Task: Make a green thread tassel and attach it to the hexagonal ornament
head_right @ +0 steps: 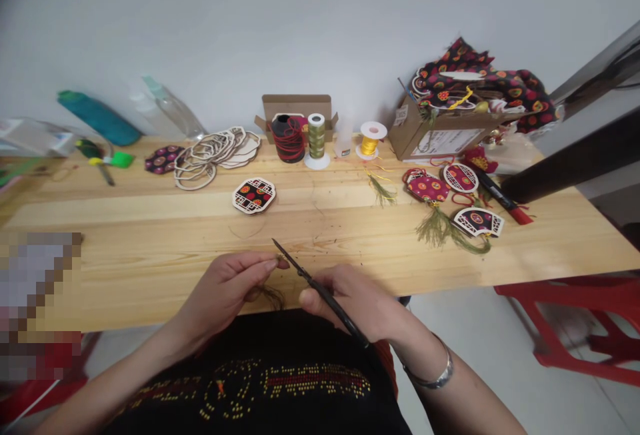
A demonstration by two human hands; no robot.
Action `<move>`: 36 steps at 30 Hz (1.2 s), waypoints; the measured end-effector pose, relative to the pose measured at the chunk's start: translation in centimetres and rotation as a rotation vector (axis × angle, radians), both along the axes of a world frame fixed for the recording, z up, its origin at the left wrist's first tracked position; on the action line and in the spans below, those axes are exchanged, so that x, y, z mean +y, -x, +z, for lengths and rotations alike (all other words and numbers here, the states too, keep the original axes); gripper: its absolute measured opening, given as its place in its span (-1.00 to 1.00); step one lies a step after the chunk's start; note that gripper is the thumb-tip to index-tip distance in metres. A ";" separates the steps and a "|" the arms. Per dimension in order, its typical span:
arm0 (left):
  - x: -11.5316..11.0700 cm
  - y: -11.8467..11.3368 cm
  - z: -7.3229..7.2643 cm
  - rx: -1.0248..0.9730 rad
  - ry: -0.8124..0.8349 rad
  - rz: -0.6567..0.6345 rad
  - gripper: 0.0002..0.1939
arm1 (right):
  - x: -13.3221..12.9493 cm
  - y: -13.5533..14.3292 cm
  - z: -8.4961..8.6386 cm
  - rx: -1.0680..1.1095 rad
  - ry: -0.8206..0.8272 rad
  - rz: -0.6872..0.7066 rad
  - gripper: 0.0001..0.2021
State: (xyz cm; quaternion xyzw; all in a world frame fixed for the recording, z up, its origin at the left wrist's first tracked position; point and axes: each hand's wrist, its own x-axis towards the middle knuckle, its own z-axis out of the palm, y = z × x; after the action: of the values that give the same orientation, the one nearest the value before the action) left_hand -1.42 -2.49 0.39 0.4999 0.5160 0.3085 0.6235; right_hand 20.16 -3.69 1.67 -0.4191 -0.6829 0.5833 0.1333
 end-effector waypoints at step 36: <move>1.3 1.5 0.1 -0.200 0.117 0.379 -0.81 | -0.9 -1.6 2.4 -0.363 -0.260 0.046 -0.74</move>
State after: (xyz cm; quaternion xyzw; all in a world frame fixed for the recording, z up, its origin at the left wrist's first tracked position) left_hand -2.89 -1.21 0.52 0.3239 0.5534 0.4379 0.6302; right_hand 21.74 -4.59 4.08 -0.4806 -0.7747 0.4080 0.0476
